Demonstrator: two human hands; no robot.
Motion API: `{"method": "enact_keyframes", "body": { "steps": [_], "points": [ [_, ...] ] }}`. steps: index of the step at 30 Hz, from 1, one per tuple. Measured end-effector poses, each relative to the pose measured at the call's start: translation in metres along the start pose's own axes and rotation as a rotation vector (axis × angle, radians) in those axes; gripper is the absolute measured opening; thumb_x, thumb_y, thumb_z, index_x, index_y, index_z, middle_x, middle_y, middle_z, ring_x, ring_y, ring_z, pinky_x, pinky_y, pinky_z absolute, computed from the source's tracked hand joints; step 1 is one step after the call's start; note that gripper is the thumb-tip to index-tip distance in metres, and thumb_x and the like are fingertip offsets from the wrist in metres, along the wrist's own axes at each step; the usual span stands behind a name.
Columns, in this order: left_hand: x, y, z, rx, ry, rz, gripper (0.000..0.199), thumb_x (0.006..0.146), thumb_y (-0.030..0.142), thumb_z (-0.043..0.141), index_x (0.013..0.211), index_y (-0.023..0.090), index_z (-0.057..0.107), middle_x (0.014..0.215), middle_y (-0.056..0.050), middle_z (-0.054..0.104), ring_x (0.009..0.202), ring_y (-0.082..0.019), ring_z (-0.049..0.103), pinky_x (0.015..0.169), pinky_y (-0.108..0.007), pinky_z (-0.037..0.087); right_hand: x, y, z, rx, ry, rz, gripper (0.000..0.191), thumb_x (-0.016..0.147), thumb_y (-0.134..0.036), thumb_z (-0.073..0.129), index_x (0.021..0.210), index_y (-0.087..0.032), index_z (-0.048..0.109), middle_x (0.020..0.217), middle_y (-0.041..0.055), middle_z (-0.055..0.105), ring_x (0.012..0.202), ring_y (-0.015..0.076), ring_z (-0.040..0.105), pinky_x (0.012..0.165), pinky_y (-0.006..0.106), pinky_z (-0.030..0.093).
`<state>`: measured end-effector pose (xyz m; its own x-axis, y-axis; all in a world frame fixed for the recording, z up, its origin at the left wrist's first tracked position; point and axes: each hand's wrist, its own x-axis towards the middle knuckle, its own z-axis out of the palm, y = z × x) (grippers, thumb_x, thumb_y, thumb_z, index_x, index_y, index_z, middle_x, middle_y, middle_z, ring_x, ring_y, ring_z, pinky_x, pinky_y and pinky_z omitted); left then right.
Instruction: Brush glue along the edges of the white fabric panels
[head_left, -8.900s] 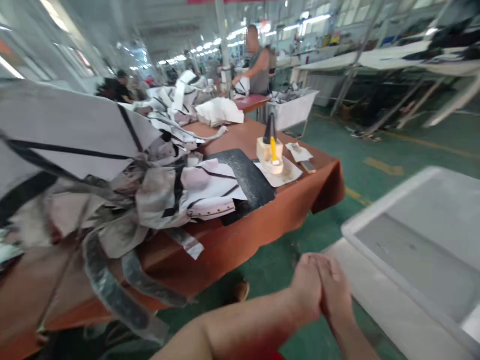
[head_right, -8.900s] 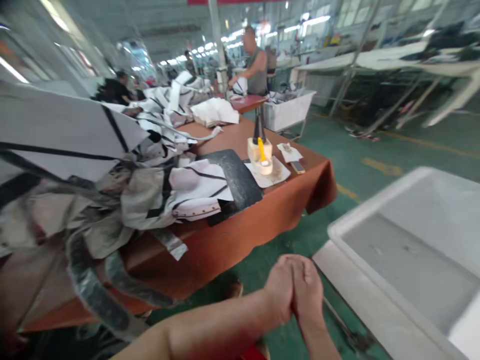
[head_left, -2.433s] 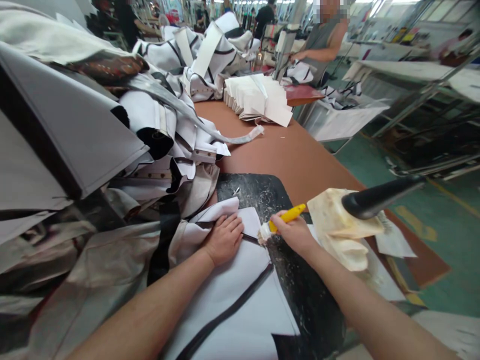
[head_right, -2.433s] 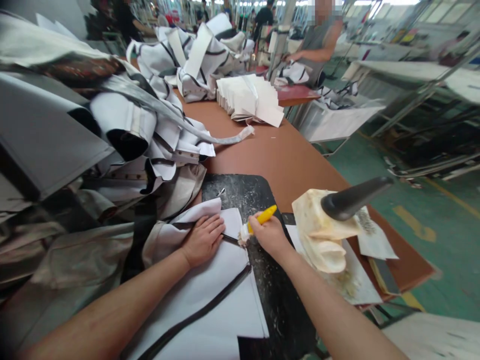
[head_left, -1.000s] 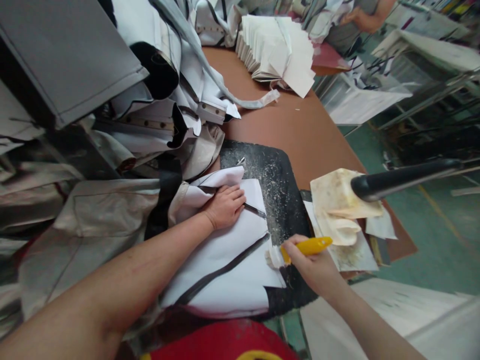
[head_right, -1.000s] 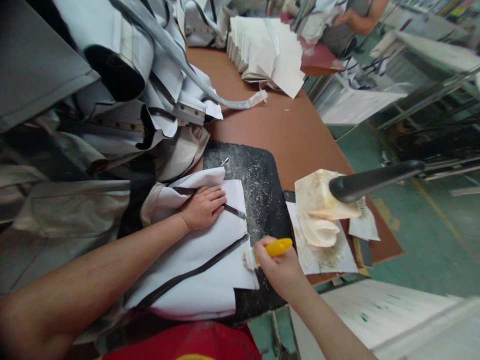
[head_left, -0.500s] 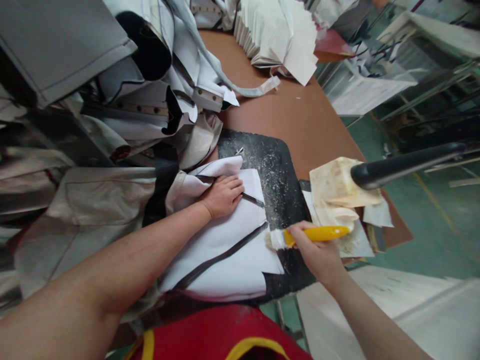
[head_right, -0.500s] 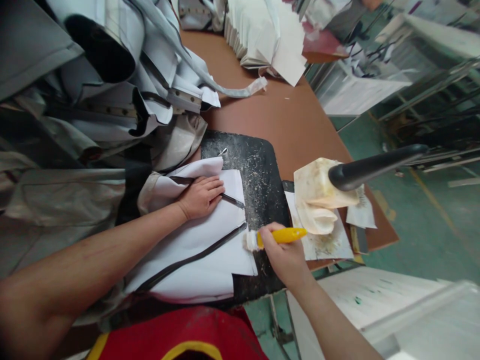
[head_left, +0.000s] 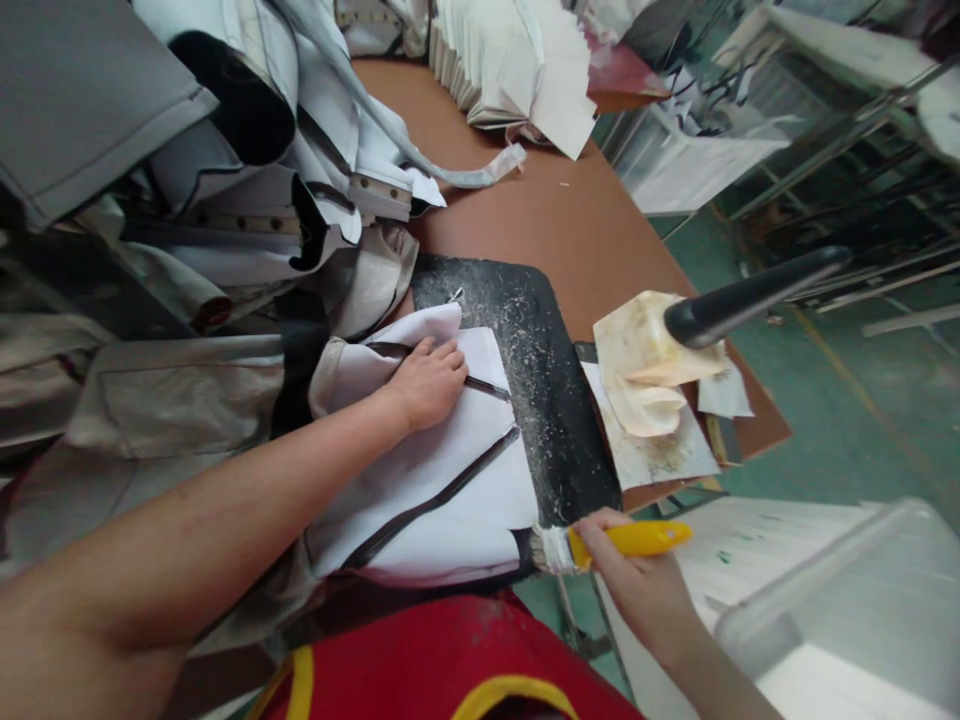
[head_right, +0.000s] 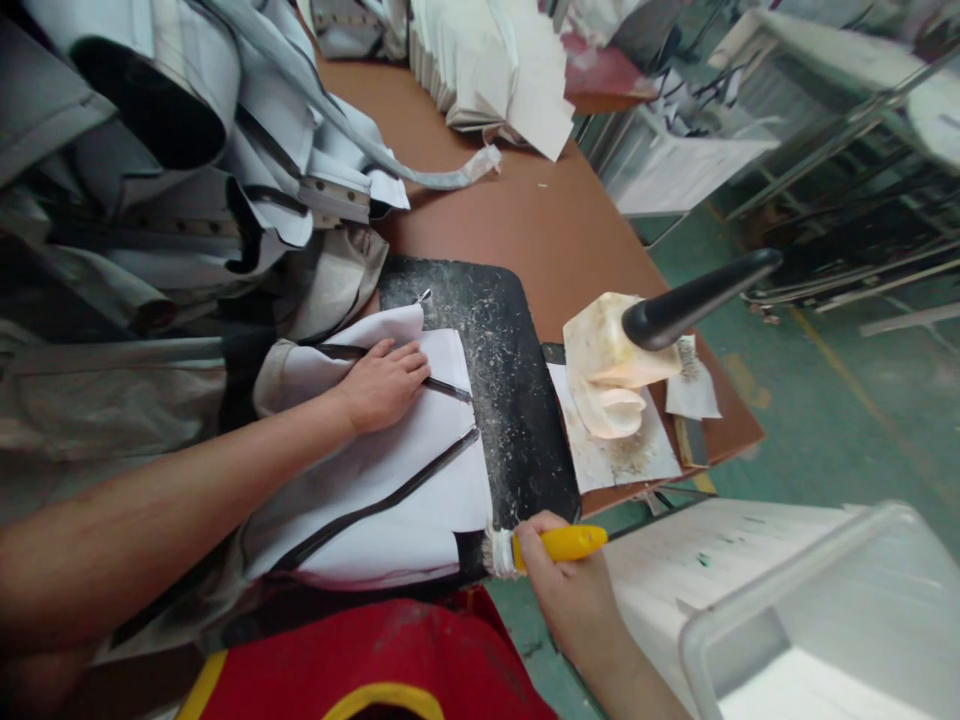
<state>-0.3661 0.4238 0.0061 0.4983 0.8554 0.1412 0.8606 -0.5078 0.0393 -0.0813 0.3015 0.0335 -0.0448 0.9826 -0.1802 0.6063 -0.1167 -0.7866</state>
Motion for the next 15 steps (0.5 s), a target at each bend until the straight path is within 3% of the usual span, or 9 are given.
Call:
{"method": "enact_keyframes", "body": {
  "steps": [3, 5, 7, 9, 10, 13, 15],
  "points": [
    [0.005, -0.017, -0.037, 0.066, -0.112, -0.065, 0.026, 0.082, 0.023, 0.049, 0.104, 0.017, 0.061, 0.13, -0.009, 0.047, 0.13, -0.029, 0.025, 0.105, -0.055, 0.008, 0.019, -0.02, -0.012, 0.016, 0.168, -0.069, 0.022, 0.082, -0.036, 0.051, 0.07, -0.019, 0.059, 0.063, -0.0008, 0.056, 0.06, 0.014, 0.053, 0.057, 0.023, 0.043],
    [0.011, -0.036, -0.058, 0.03, -0.221, -0.233, 0.034, 0.081, 0.033, 0.052, 0.113, 0.022, 0.058, 0.13, -0.009, 0.047, 0.125, -0.032, 0.033, 0.103, -0.055, 0.018, 0.04, -0.026, -0.01, 0.054, 0.187, -0.209, 0.02, 0.083, -0.036, 0.052, 0.076, -0.02, 0.06, 0.069, 0.0, 0.058, 0.067, 0.0147, 0.055, 0.062, 0.024, 0.044],
    [0.018, -0.054, -0.07, -0.037, -0.327, -0.361, 0.039, 0.081, 0.041, 0.053, 0.117, 0.026, 0.056, 0.119, -0.008, 0.055, 0.109, -0.03, 0.05, 0.092, -0.046, 0.037, 0.064, -0.026, 0.001, 0.082, 0.049, -0.338, 0.021, 0.085, -0.035, 0.05, 0.077, -0.02, 0.06, 0.071, 0.0006, 0.059, 0.069, 0.0149, 0.056, 0.064, 0.025, 0.045],
    [0.024, -0.068, -0.073, -0.084, -0.375, -0.406, 0.043, 0.08, 0.045, 0.053, 0.118, 0.026, 0.055, 0.107, -0.007, 0.062, 0.092, -0.024, 0.058, 0.078, -0.034, 0.045, 0.084, -0.023, 0.014, 0.065, -0.046, -0.436, 0.022, 0.087, -0.035, 0.048, 0.076, -0.019, 0.058, 0.072, 0.0013, 0.059, 0.069, 0.0152, 0.056, 0.065, 0.026, 0.045],
    [0.026, -0.074, -0.073, -0.101, -0.379, -0.424, 0.045, 0.079, 0.045, 0.054, 0.119, 0.025, 0.053, 0.104, -0.006, 0.063, 0.088, -0.022, 0.06, 0.073, -0.029, 0.046, 0.092, -0.022, 0.019, 0.039, -0.021, -0.474, 0.022, 0.087, -0.034, 0.047, 0.076, -0.019, 0.058, 0.073, 0.0018, 0.059, 0.07, 0.0155, 0.057, 0.066, 0.027, 0.045],
    [0.028, -0.086, -0.068, -0.18, -0.361, -0.479, 0.052, 0.072, 0.045, 0.06, 0.115, 0.018, 0.053, 0.098, -0.006, 0.064, 0.079, -0.018, 0.06, 0.064, -0.022, 0.047, 0.101, -0.022, 0.024, -0.016, 0.219, -0.52, 0.019, 0.087, -0.031, 0.048, 0.077, -0.018, 0.056, 0.074, 0.0021, 0.058, 0.071, 0.0159, 0.056, 0.07, 0.028, 0.044],
    [0.029, -0.092, -0.064, -0.259, -0.357, -0.484, 0.05, 0.066, 0.043, 0.065, 0.108, 0.017, 0.057, 0.092, -0.005, 0.066, 0.074, -0.017, 0.061, 0.059, -0.02, 0.046, 0.099, -0.025, 0.024, -0.005, 0.183, -0.498, 0.017, 0.087, -0.03, 0.047, 0.077, -0.019, 0.056, 0.073, 0.0011, 0.057, 0.07, 0.0153, 0.055, 0.068, 0.027, 0.044]
  ]
}}
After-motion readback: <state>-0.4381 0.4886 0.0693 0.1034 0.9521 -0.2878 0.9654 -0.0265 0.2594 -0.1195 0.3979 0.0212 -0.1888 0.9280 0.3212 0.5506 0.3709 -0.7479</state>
